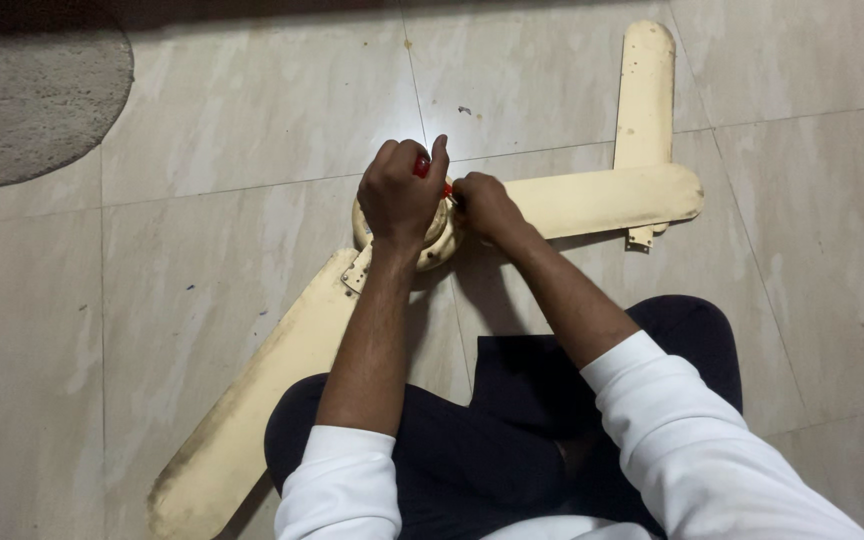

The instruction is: The person sits on the floor and uses a red-handled screwdriver to attach three fan blades to the central hub of an electric fan. They sequentially place each blade onto the hub and tighten the screws to secure them.

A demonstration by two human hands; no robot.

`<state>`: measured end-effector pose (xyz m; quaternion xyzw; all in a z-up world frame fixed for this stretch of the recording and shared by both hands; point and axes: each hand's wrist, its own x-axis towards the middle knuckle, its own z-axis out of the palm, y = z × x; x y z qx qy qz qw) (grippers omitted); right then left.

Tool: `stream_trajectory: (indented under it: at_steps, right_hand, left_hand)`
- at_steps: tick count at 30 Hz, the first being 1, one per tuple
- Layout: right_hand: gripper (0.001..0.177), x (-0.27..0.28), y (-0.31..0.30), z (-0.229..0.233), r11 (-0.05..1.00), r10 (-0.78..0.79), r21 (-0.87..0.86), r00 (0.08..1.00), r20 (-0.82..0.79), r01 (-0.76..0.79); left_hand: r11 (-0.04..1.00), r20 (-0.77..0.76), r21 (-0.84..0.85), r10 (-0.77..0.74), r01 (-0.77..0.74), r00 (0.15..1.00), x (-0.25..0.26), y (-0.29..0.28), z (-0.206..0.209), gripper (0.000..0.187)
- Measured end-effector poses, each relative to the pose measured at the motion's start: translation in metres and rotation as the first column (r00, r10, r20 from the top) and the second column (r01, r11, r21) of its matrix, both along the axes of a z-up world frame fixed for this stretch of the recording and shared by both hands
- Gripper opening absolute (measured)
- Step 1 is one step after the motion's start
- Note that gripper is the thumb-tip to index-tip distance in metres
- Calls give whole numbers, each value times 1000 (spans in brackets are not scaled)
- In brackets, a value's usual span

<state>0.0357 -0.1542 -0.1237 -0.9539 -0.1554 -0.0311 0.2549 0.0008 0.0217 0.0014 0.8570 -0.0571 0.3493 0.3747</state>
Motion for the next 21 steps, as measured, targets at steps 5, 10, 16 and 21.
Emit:
stream_trajectory:
  at_steps: [5,10,16,21]
  right_hand:
    - [18,14,-25,2,968,-130,209,990,-58,139]
    - [17,29,-55,-16,922,-224,286,961,-161,262]
    - [20,61,-74,-37,960,-248,65,935,-254,272]
    - [21,80,-74,-55,964,-257,-19,904,-342,267]
  left_hand:
    - [999,-5,-40,-15,15,1000,4,3,2,35]
    - [1000,-30,-2,6,-6,1000,4,3,-3,33]
    - [1000,-63,-20,2,-3,998,6,6,-6,29]
    - [999,-127,-28,-25,21,992,10,7,-11,27]
